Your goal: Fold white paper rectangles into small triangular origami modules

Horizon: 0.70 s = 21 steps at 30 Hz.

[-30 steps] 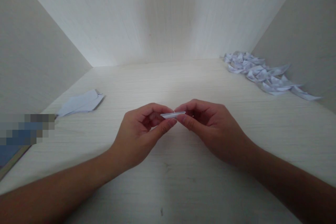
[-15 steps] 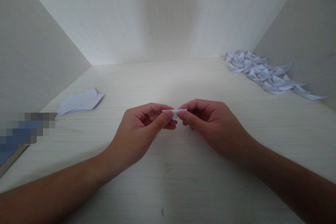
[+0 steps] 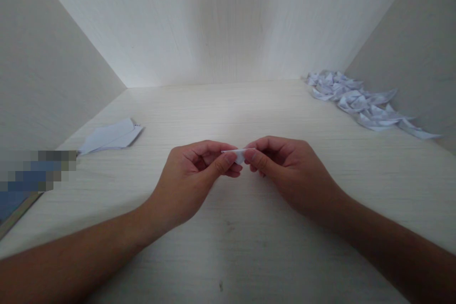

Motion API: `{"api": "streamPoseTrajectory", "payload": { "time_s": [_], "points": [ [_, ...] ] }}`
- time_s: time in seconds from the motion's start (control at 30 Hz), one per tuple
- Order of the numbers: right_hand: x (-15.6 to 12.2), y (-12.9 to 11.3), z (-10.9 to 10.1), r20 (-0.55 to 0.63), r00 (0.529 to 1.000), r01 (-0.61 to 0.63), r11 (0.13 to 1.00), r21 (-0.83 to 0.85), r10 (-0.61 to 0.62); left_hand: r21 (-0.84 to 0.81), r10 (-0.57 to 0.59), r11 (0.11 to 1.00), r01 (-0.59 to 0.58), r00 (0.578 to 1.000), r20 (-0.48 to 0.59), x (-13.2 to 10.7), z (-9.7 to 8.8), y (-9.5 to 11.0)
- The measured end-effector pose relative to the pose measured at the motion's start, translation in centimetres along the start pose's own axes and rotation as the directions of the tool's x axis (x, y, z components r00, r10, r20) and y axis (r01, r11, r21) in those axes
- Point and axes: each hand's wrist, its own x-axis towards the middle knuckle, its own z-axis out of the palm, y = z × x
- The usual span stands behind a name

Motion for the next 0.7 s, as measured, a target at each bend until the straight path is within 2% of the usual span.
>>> {"api": "streamPoseTrajectory", "payload": {
  "time_s": [0.3,0.7],
  "points": [
    [-0.16,-0.11,0.25,-0.011,1.000,-0.014,0.999,0.038,0.014,-0.095,-0.019,0.995,0.020,1.000,0.013,-0.05,-0.01,-0.41],
    [-0.20,0.15,0.35,-0.009,1.000,-0.020,0.993,0.117,0.021,-0.244,-0.072,0.965,0.094,0.993,0.096,-0.24,-0.33,-0.94]
  ]
}}
